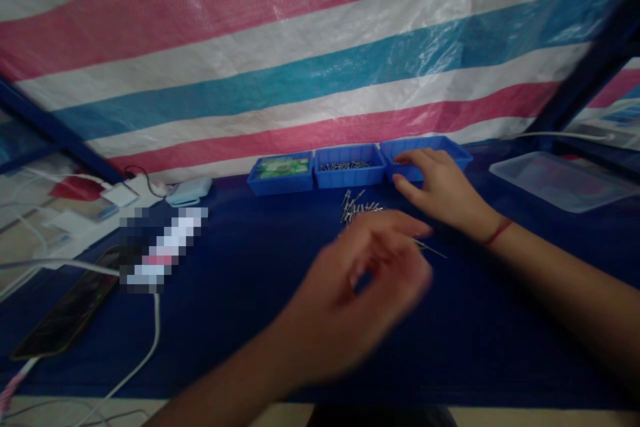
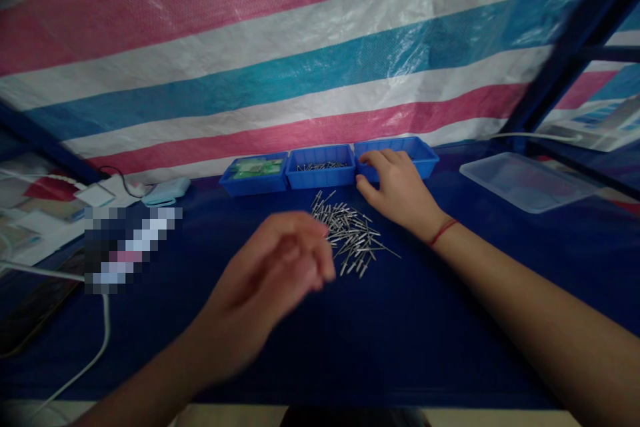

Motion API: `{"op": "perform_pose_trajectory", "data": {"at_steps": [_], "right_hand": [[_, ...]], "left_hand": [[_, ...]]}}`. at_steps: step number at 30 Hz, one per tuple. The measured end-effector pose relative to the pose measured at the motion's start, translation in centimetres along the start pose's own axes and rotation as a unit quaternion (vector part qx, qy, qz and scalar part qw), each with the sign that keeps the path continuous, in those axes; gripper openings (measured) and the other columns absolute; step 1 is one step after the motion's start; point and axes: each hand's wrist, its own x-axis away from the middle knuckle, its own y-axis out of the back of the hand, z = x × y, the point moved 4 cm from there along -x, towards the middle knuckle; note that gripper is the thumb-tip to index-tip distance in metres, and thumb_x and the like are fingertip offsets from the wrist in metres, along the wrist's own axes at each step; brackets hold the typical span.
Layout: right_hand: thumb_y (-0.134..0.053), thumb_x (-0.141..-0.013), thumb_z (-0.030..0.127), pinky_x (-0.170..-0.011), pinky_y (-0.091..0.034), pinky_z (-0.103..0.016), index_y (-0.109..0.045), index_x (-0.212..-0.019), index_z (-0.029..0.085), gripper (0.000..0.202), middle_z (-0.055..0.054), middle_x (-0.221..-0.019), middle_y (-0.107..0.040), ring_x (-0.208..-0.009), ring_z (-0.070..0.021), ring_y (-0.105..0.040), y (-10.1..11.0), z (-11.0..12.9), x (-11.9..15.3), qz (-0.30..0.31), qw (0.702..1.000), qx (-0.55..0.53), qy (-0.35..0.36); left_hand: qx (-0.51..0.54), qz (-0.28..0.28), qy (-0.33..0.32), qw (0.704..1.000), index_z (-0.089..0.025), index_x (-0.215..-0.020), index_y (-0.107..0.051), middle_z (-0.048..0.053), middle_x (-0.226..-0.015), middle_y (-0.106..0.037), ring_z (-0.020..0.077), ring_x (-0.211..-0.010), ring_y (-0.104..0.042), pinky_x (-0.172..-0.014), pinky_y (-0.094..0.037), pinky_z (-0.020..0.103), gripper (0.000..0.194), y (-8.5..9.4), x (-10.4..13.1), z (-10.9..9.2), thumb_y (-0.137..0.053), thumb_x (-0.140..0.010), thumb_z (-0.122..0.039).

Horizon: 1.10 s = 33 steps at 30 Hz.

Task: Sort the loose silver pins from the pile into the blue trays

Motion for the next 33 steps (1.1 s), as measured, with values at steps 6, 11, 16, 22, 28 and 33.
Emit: {"op": "perform_pose_trajectory", "data": {"at_steps": [6,11,16,22,28,33], "right_hand": [[-0.049,-0.084,0.025,-0.085,-0.044,-0.04,-0.063,-0.095,0.013,0.021,-0.011,-0.092,-0.065,-0.091,-0.0245,-0.059,-0.1,1.8,0.3,0.06,0.996,-0.043,0.043],[-0.048,-0.086,0.024,-0.085,-0.045,-0.039,-0.064,-0.095,0.013,0.022,-0.01,-0.092,-0.064,-0.092,-0.0235,-0.057,-0.2,2.9,0.7,0.087,0.993,-0.057,0.054],[-0.048,-0.086,0.022,-0.084,-0.045,-0.038,-0.064,-0.094,0.013,0.02,-0.009,-0.092,-0.064,-0.091,-0.0224,-0.056,-0.4,3.8,1.0,0.106,0.99,-0.072,0.062],[-0.049,-0.082,0.014,-0.081,-0.046,-0.036,-0.065,-0.088,0.014,0.017,-0.007,-0.089,-0.065,-0.086,-0.0195,-0.058,-0.6,4.6,1.2,0.128,0.979,-0.147,0.061],[-0.058,-0.077,0.016,-0.064,-0.049,-0.028,-0.065,-0.091,0.017,0.015,-0.004,-0.086,-0.065,-0.074,-0.0137,-0.061,-0.2,6.2,1.5,0.101,0.92,-0.376,-0.043],[-0.06,-0.08,0.025,-0.063,-0.048,-0.03,-0.066,-0.083,0.019,0.009,-0.004,-0.082,-0.065,-0.072,-0.0146,-0.06,0.8,7.1,1.5,0.071,0.888,-0.447,-0.076]], "left_hand": [[-0.285,0.157,-0.136,0.936,-0.018,-0.092,-0.062,0.004,-0.092,-0.06,0.0172,-0.084,-0.056,-0.079,-0.044,0.032,0.016,1.6,-4.8,-0.6,-0.059,-0.082,-0.029],[-0.323,0.204,-0.179,0.906,-0.019,-0.095,-0.06,0.004,-0.095,-0.058,0.0171,-0.088,-0.055,-0.079,-0.044,0.03,0.016,1.1,-4.5,1.3,-0.058,-0.084,-0.029],[-0.368,0.195,-0.207,0.886,-0.018,-0.092,-0.062,0.004,-0.093,-0.06,0.0174,-0.086,-0.054,-0.079,-0.043,0.032,0.016,0.7,-4.1,1.6,-0.049,-0.09,-0.027],[-0.303,0.078,-0.151,0.938,-0.018,-0.093,-0.059,0.005,-0.096,-0.059,0.0178,-0.089,-0.054,-0.082,-0.043,0.034,0.015,1.5,-4.2,1.3,-0.045,-0.092,-0.024],[-0.094,-0.029,-0.005,0.995,-0.017,-0.086,-0.057,0.004,-0.091,-0.056,0.0157,-0.084,-0.054,-0.069,-0.044,0.028,0.019,2.2,-3.9,0.8,-0.043,-0.091,-0.028],[-0.024,-0.002,0.037,0.999,-0.018,-0.087,-0.059,0.003,-0.083,-0.058,0.0159,-0.077,-0.054,-0.062,-0.041,0.027,0.022,1.4,-3.6,0.2,-0.042,-0.089,-0.032]]}}
